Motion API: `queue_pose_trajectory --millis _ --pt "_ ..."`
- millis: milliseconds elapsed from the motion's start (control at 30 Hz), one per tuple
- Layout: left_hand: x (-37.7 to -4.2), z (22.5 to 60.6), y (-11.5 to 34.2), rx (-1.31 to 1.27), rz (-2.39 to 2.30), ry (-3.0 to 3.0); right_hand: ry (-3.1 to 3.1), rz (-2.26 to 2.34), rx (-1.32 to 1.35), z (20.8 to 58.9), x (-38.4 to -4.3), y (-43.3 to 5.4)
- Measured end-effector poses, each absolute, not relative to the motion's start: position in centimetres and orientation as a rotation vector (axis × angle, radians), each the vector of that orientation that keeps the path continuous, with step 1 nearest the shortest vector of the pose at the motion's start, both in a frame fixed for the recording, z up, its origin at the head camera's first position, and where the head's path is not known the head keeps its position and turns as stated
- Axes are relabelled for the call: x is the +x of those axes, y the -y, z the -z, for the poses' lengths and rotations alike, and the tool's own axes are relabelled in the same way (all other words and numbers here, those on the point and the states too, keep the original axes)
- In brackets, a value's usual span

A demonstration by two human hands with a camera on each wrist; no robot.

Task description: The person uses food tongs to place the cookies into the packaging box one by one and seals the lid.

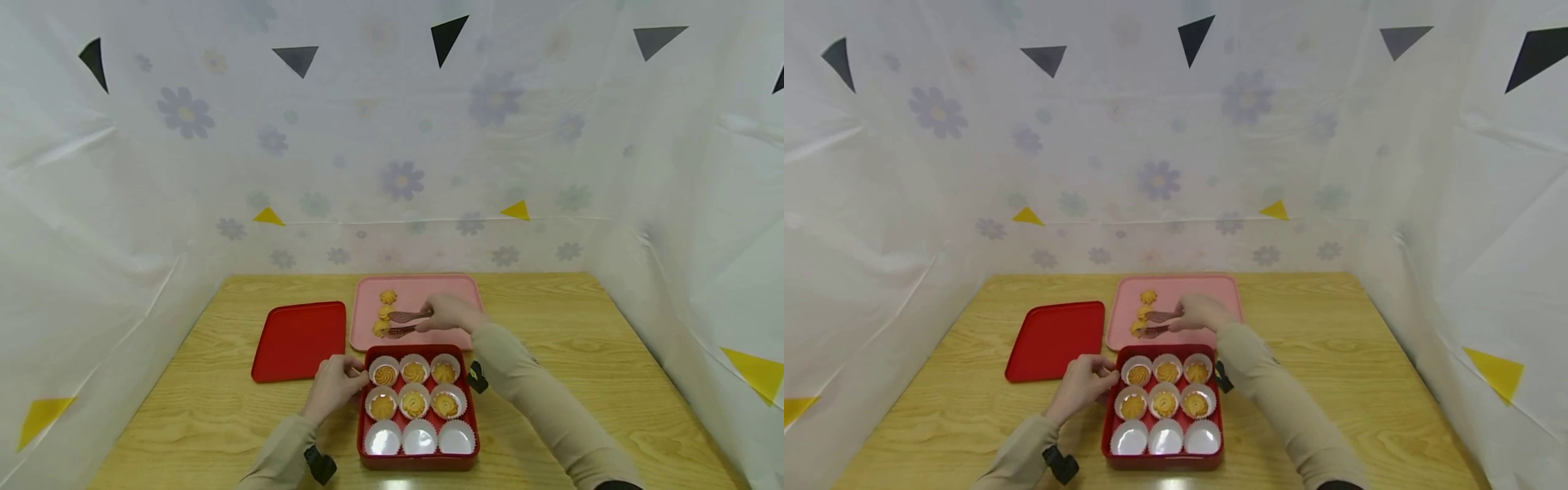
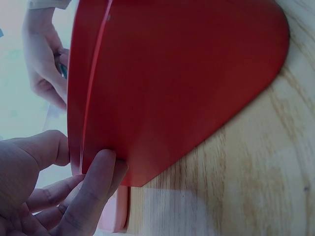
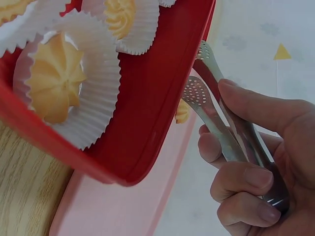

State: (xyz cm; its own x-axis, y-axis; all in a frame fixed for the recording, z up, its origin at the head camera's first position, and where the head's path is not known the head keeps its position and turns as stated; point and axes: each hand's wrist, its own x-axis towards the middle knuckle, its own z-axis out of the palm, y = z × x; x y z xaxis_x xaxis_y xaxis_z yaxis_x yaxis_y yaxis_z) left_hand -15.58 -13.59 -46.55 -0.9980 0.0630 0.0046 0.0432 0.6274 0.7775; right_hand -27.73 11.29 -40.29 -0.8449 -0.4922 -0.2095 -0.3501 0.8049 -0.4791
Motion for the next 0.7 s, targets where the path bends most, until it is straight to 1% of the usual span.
queue_pose_trajectory --millis 233,367,700 --pt "-15.6 46.6 13.6 0.088 -1.347 -2.803 -2.667 0.584 -0.668 40.3 -27.8 -10.5" --pt "-15.6 46.6 13.6 0.089 -1.342 -2.809 -2.667 0.578 -0.613 40.5 -27.9 -10.0" --pt "-15.5 46.5 13.5 0.093 -1.342 -2.819 -2.699 0.514 -0.579 41.0 -28.5 -9.4"
